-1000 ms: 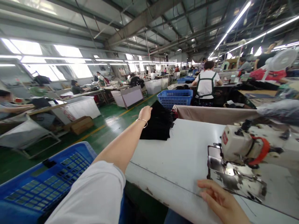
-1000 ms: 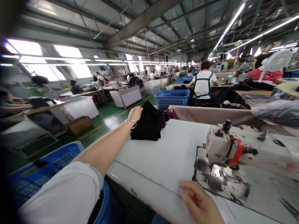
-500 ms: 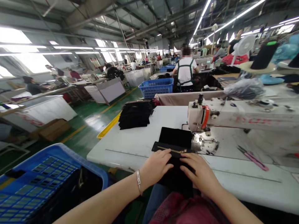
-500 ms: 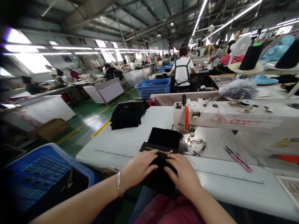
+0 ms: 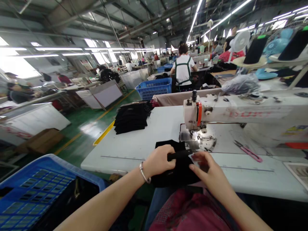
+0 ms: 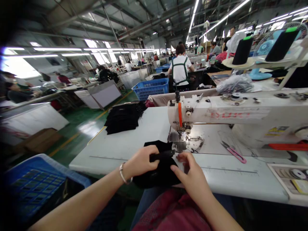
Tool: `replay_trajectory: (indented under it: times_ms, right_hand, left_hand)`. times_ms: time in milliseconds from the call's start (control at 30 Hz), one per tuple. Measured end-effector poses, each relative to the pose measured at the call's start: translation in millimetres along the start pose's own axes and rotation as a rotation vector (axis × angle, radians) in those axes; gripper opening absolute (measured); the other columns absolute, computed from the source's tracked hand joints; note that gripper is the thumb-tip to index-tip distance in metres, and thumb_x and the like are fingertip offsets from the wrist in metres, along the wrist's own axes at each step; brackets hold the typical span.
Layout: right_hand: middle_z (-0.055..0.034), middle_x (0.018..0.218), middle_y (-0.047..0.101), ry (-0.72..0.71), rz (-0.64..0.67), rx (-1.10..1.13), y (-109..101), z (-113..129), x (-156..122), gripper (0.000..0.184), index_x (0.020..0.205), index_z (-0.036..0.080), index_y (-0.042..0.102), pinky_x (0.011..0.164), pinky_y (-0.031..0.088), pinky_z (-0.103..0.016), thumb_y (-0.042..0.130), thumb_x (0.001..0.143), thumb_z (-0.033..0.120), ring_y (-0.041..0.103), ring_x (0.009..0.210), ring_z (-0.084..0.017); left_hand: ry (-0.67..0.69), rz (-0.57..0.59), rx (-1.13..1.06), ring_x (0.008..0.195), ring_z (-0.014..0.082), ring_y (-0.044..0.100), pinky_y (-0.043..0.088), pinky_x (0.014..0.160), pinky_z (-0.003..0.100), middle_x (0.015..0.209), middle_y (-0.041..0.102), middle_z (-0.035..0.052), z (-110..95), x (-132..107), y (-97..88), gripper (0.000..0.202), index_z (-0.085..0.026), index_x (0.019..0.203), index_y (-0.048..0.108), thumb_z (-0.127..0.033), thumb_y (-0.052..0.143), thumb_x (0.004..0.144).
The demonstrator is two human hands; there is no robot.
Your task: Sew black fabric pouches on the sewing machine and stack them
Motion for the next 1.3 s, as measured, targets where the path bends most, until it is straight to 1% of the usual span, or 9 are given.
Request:
replay_trajectory:
  times_ms: [100, 233, 300, 367, 467, 567, 733, 900, 1300]
  right_hand:
    - [-0.0071, 0.116, 0.068, -0.036, 0.067, 0.066, -11.7, 23.3, -0.2, 0.02, 0.096, 0.024, 0.065, 0.096, 0.052, -0.039, 0.062, 0.091, 0.044, 0.064, 0.11, -0.024]
    - [-0.0075, 0.143, 0.053, -0.099, 0.141, 0.078, -31.2, 53.0, 5.3, 0.021, 0.088, 0.024, 0.067, 0.111, 0.039, -0.044, 0.06, 0.093, 0.044, 0.049, 0.133, -0.026]
    - [-0.0058, 0.145, 0.052, -0.091, 0.191, 0.071, -38.6, 61.1, 7.1, 0.026, 0.087, 0.025, 0.069, 0.113, 0.036, -0.041, 0.056, 0.096, 0.046, 0.046, 0.136, -0.025]
    - [-0.0053, 0.137, 0.058, -0.07, 0.241, 0.084, -43.7, 65.1, 6.9, 0.03, 0.085, 0.025, 0.071, 0.108, 0.04, -0.037, 0.053, 0.097, 0.047, 0.05, 0.131, -0.023]
    - [-0.005, 0.112, 0.068, -0.034, 0.29, 0.115, -48.2, 66.8, 3.6, 0.032, 0.082, 0.024, 0.072, 0.087, 0.049, -0.029, 0.055, 0.096, 0.048, 0.062, 0.104, -0.019]
    - [-0.003, 0.093, 0.069, -0.028, 0.289, 0.105, -51.6, 68.3, 0.2, 0.03, 0.081, 0.024, 0.072, 0.077, 0.049, -0.028, 0.056, 0.096, 0.044, 0.063, 0.087, -0.017]
    - [-0.0038, 0.093, 0.07, -0.075, 0.227, 0.042, -57.6, 74.4, -0.1, 0.029, 0.078, 0.024, 0.073, 0.077, 0.051, -0.029, 0.058, 0.095, 0.043, 0.064, 0.087, -0.02]
    - [-0.0014, 0.093, 0.071, -0.118, 0.217, 0.018, -61.8, 78.8, 1.0, 0.028, 0.078, 0.027, 0.074, 0.077, 0.052, -0.027, 0.059, 0.095, 0.043, 0.065, 0.087, -0.018]
    - [-0.0004, 0.086, 0.071, -0.094, 0.264, 0.048, -63.1, 74.9, 2.0, 0.031, 0.074, 0.027, 0.072, 0.073, 0.052, -0.026, 0.058, 0.095, 0.045, 0.065, 0.082, -0.017]
  left_hand:
    - [-0.064, 0.001, -0.197, 0.073, 0.0167, 0.062, 0.046, 0.062, 0.023, 0.079, 0.063, 0.0009, -16.0, -22.9, -5.9, 0.014, -0.016, 0.095, 0.057, -0.021, 0.055, 0.082]
    - [-0.101, 0.008, -0.936, 0.098, 0.0221, 0.065, 0.051, 0.081, 0.027, 0.106, 0.069, 0.0058, -42.7, -42.3, -5.7, 0.048, -0.018, 0.122, 0.054, -0.031, 0.072, 0.08]
    - [-0.135, -0.028, -1.157, 0.102, 0.0238, 0.065, 0.05, 0.087, 0.029, 0.112, 0.069, 0.0088, -52.6, -46.0, -2.1, 0.054, -0.017, 0.123, 0.06, -0.037, 0.079, 0.078]
    - [-0.192, -0.082, -1.249, 0.096, 0.0217, 0.066, 0.05, 0.084, 0.027, 0.106, 0.071, 0.0094, -58.0, -47.2, 2.3, 0.045, -0.014, 0.114, 0.067, -0.038, 0.081, 0.078]
    - [-0.241, -0.124, -1.342, 0.091, 0.02, 0.066, 0.051, 0.083, 0.026, 0.102, 0.072, 0.0084, -60.9, -46.8, 7.6, 0.044, -0.014, 0.108, 0.07, -0.031, 0.088, 0.071]
    - [-0.24, -0.157, -1.398, 0.092, 0.0193, 0.066, 0.051, 0.084, 0.026, 0.106, 0.072, 0.0086, -61.8, -45.9, 9.7, 0.044, -0.015, 0.106, 0.072, -0.027, 0.09, 0.068]
    - [-0.294, -0.313, -1.47, 0.078, 0.0126, 0.065, 0.052, 0.077, 0.021, 0.087, 0.073, 0.0042, -62.8, -46.0, 12.2, 0.022, -0.014, 0.086, 0.077, -0.019, 0.088, 0.068]
    - [-0.272, -0.394, -1.485, 0.077, 0.0114, 0.066, 0.053, 0.078, 0.021, 0.087, 0.075, 0.0024, -64.1, -46.4, 13.8, 0.021, -0.016, 0.087, 0.076, -0.016, 0.087, 0.069]
    - [-0.327, -0.356, -1.444, 0.076, 0.0149, 0.068, 0.054, 0.078, 0.024, 0.086, 0.077, 0.0051, -66.3, -47.4, 16.4, 0.019, -0.015, 0.086, 0.079, -0.022, 0.085, 0.069]
Point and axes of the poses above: each hand's wrist, its own x-axis towards the middle knuckle, its own y-axis out of the palm, z = x × y, the point moved 2 cm from there along x, towards the middle knuckle
